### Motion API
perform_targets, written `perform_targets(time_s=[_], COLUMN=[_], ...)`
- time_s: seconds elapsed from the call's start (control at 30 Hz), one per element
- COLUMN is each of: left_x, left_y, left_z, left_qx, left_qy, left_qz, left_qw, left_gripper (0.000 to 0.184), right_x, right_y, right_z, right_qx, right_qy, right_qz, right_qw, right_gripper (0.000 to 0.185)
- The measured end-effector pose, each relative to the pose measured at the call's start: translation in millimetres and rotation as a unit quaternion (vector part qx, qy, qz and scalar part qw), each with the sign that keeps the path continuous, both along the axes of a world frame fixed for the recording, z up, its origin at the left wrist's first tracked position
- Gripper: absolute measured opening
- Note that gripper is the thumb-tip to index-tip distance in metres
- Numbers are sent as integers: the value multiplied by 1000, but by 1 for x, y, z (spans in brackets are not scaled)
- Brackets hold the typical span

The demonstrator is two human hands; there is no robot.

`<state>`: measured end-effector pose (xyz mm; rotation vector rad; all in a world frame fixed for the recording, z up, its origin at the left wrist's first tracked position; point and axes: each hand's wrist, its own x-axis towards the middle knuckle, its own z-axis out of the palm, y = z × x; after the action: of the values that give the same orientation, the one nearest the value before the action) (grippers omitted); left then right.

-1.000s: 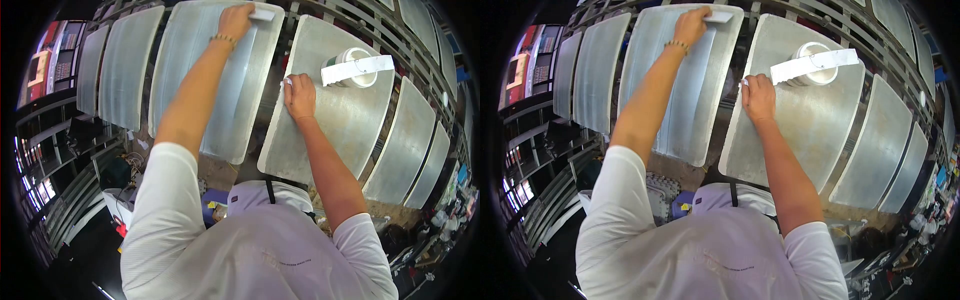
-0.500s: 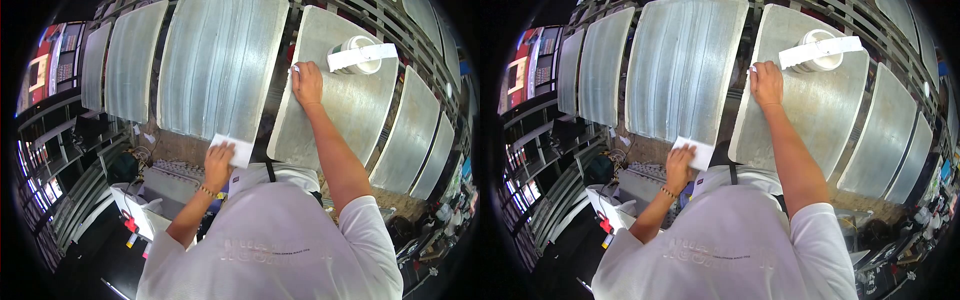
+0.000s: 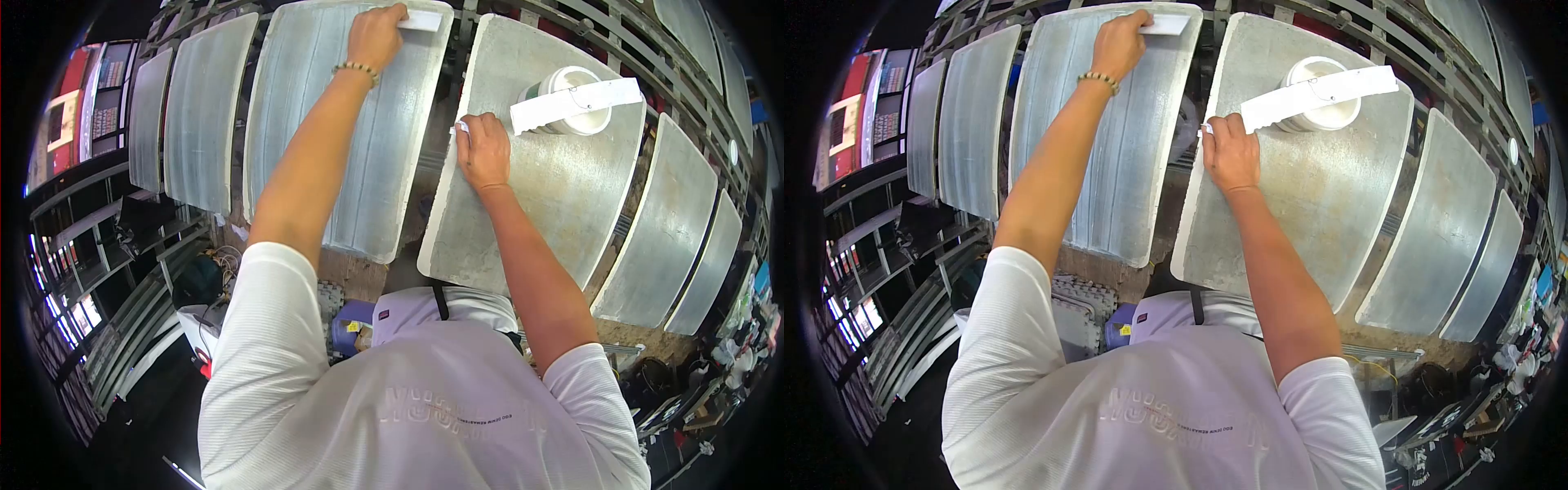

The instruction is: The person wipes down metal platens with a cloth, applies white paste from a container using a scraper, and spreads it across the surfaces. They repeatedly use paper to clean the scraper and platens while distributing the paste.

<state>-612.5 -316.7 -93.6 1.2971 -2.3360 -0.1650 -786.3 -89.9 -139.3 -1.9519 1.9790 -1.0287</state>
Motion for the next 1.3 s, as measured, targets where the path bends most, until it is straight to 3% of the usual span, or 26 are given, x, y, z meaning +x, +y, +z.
perform_targets(time_s=[0.1, 0.17, 0.23, 0.3, 0.37, 0.47, 0.53, 0.57, 0.63, 0.67, 0.77, 0.8, 0.87, 1.03, 1.13, 1.23, 1.3], left_x=[0, 14, 40, 66, 87, 87, 75, 61, 43, 39, 38, 49, 71, 134, 157, 175, 172], left_y=[18, 60, 122, 185, 220, 171, 86, 46, -24, -37, -31, -12, 50, 280, 400, 434, 420], left_z=[-22, -27, -34, -27, 5, 33, 26, 28, 18, 4, -1, -7, -4, 11, 36, 54, 61], left_qx=[28, -22, -2, -29, 77, 98, 9, 22, 2, -11, 62, 42, 71, 85, 180, 258, 235], left_qy=[1, 90, 42, -14, -32, -34, -29, -90, -75, 45, 10, 11, -67, -27, -64, -55, -52], left_qz=[33, -3, 16, 35, 22, -1, -24, 24, 36, 22, 51, 26, 46, 32, 80, 73, 75], left_qw=[999, 996, 999, 999, 996, 995, 999, 995, 997, 999, 997, 999, 994, 996, 978, 962, 968], left_gripper=[36, 26, 33, 51, 53, 43, 38, 47, 38, 18, 19, 20, 41, 44, 48, 49, 46], right_x=[2, 1, 1, 1, 1, 2, 2, 2, 2, 2, 1, 2, 1, 3, 4, 3, 3], right_y=[0, 0, 2, 0, -1, 0, 0, -1, 0, -1, -1, 0, -4, -2, -2, -2, -3], right_z=[2, 2, 0, -3, -4, -2, -4, -4, -4, -4, -5, -2, -5, -7, -7, -7, -9], right_qx=[-15, -5, -1, -1, -9, 13, 7, 0, 1, -3, -6, -8, -11, -26, -26, -40, -48], right_qy=[-4, -5, -6, -9, -11, -10, -8, -6, -5, -4, -11, -2, 1, 1, 2, 17, 16], right_qz=[-3, 1, 0, -2, 2, -4, -3, -3, -3, -3, -4, -2, 1, 2, 0, 4, 8], right_qw=[1000, 1000, 1000, 1000, 1000, 1000, 1000, 1000, 1000, 1000, 1000, 1000, 1000, 1000, 1000, 999, 999], right_gripper=[10, 10, 11, 11, 12, 12, 12, 12, 12, 12, 11, 11, 11, 10, 10, 10, 9])
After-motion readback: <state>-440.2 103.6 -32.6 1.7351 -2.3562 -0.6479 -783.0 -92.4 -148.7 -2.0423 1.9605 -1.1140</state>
